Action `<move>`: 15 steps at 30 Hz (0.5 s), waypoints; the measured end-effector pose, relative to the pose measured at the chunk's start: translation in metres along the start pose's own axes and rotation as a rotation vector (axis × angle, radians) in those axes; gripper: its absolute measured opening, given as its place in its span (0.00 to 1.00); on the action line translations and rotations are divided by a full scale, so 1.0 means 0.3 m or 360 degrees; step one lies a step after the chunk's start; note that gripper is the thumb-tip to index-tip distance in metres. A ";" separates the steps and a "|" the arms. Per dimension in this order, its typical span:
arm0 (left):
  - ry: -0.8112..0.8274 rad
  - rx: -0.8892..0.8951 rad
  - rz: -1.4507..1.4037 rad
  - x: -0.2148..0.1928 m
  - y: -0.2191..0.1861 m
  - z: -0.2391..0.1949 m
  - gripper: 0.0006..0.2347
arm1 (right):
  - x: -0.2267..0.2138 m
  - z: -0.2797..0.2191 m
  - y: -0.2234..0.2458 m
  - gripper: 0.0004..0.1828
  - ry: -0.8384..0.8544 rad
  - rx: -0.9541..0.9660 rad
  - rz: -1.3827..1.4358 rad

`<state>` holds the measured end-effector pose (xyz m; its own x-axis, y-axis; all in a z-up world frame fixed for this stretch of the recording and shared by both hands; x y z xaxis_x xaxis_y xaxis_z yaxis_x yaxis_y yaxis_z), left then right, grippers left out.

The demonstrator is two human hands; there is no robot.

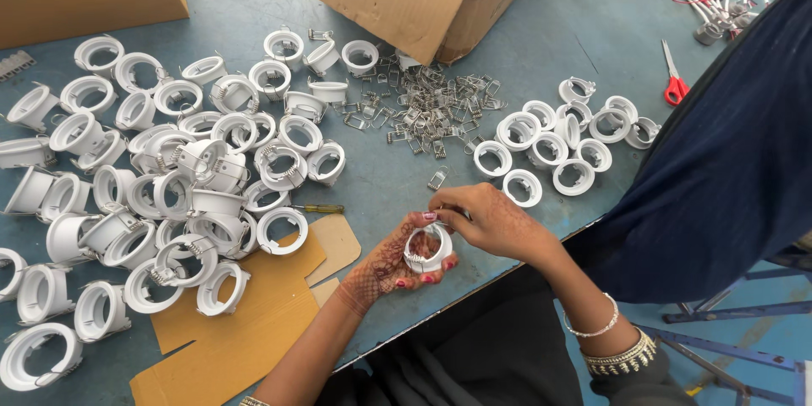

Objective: The person assembles white circular light fixture housings by inserting metal spring clips into each unit. The person repeatedly picks a housing, inserts a clip, and places the completed unit on the table. A coworker packs finished units into a cardboard box.

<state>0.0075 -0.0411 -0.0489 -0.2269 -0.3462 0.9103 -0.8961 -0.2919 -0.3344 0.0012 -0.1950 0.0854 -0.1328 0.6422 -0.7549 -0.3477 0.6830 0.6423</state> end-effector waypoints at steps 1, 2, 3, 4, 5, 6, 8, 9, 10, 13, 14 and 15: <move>0.0022 -0.0009 0.0033 -0.002 0.001 -0.002 0.22 | -0.003 -0.004 0.002 0.09 -0.0010 -0.0073 -0.0076; 0.0045 -0.0017 0.0066 -0.002 0.000 -0.005 0.23 | -0.001 -0.009 0.003 0.10 -0.0020 -0.0146 -0.0151; 0.0067 -0.0026 0.0096 0.000 0.001 -0.011 0.24 | 0.005 -0.017 0.002 0.10 -0.0027 -0.0218 -0.0226; 0.0037 -0.0018 0.0142 0.002 -0.001 -0.018 0.25 | 0.010 -0.024 -0.005 0.11 -0.0045 -0.0207 -0.0218; 0.0010 -0.0013 0.0192 0.005 -0.007 -0.024 0.26 | 0.017 -0.032 -0.015 0.11 -0.0067 -0.0195 -0.0211; -0.0018 -0.0007 0.0241 0.010 -0.014 -0.029 0.27 | 0.027 -0.040 -0.027 0.12 -0.0090 -0.0183 -0.0204; -0.0314 0.0177 0.0521 0.015 -0.048 -0.036 0.18 | 0.053 -0.055 -0.048 0.12 -0.0230 -0.0176 0.0038; -0.0460 0.0269 0.0664 0.019 -0.068 -0.037 0.16 | 0.068 -0.061 -0.060 0.13 -0.0306 -0.0172 0.0159; -0.0531 0.0341 0.0701 0.023 -0.084 -0.042 0.16 | 0.087 -0.067 -0.077 0.12 -0.0303 -0.0050 0.0292; -0.0689 0.0507 0.0793 0.025 -0.113 -0.053 0.17 | 0.144 -0.088 -0.132 0.12 -0.0241 0.0382 0.0821; -0.0705 0.0532 0.0818 0.024 -0.118 -0.052 0.17 | 0.163 -0.094 -0.151 0.13 -0.0187 0.0564 0.1083; -0.0724 0.0560 0.0844 0.022 -0.121 -0.053 0.17 | 0.181 -0.099 -0.167 0.15 -0.0128 0.0742 0.1345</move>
<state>0.0326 -0.0187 -0.0269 -0.3444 -0.8275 0.4435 -0.5210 -0.2245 -0.8235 -0.0163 -0.2046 0.0082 -0.1003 0.9948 -0.0194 0.2391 0.0431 0.9700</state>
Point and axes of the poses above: each hand's wrist, its own z-axis towards the middle knuckle, its own x-axis out of the palm, y = z × x, the point moved 2 cm from there along z, towards the middle knuckle, and after that the axes turned 10 degrees about -y, right-handed, at the moved point
